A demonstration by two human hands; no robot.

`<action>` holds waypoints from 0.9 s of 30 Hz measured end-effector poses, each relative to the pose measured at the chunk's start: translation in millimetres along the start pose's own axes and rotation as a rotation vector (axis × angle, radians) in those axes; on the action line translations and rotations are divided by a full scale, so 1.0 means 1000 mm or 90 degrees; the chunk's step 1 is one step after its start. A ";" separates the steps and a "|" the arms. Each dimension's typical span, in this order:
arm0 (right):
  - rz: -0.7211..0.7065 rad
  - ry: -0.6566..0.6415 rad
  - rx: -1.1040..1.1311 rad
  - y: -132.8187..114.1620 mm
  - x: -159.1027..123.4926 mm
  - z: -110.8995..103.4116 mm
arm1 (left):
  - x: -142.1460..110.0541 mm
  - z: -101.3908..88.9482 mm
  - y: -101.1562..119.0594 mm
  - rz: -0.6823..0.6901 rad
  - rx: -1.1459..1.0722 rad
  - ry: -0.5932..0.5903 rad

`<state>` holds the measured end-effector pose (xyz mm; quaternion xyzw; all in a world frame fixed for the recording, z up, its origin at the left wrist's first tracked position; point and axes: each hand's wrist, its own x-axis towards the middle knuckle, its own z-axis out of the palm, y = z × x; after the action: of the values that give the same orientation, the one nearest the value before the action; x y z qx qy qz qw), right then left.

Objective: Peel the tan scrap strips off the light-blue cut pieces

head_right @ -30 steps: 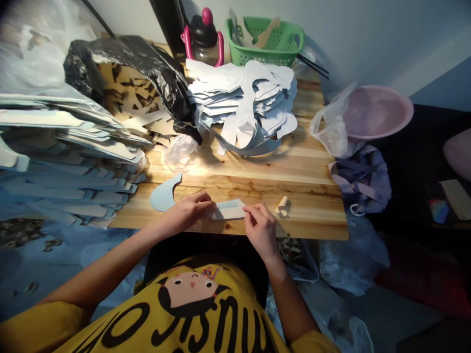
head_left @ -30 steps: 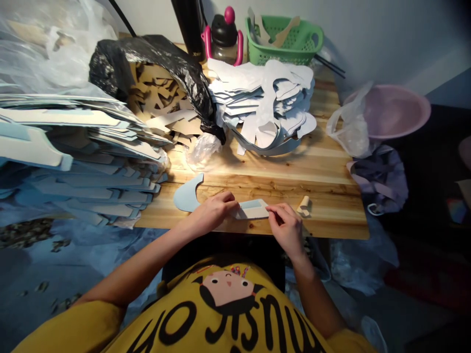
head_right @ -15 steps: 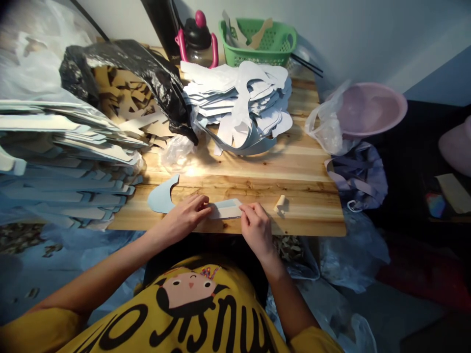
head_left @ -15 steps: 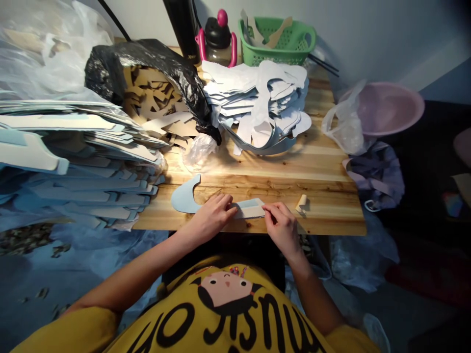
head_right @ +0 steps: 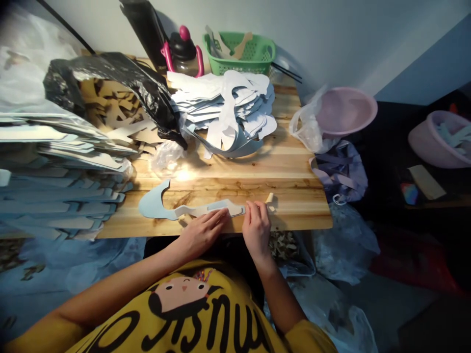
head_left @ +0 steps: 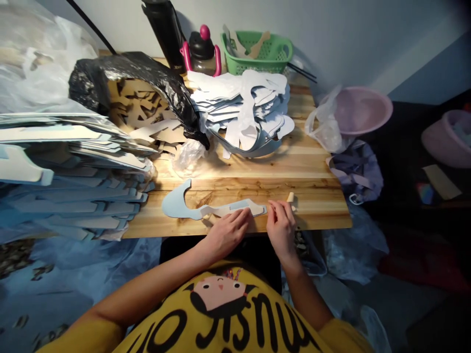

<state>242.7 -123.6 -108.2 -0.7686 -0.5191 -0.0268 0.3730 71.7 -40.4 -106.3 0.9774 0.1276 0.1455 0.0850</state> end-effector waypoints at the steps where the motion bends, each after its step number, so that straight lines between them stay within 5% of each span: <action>1: -0.031 -0.008 0.017 0.000 -0.001 -0.001 | -0.001 -0.001 0.001 0.001 -0.010 0.019; 6: -0.127 -0.102 0.078 0.002 -0.001 -0.003 | -0.035 -0.014 0.009 -0.042 -0.094 0.149; 9: -0.116 -0.088 0.088 -0.001 0.002 -0.003 | -0.064 -0.023 0.009 -0.265 -0.006 0.246; 12: -0.119 -0.075 0.122 -0.017 0.008 0.004 | -0.076 -0.027 0.001 -0.465 0.080 0.226; 20: -0.084 -0.221 0.297 -0.056 0.024 0.043 | -0.052 -0.015 -0.022 -0.448 -0.175 0.229; 27: -0.147 -0.287 0.249 -0.050 0.021 0.048 | -0.073 -0.044 -0.051 -0.522 -0.291 0.282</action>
<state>194.2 -69.3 -106.6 -0.6051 -0.6676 0.2022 0.3838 -21.0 -5.9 -94.8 0.7495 0.4797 0.3278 0.3173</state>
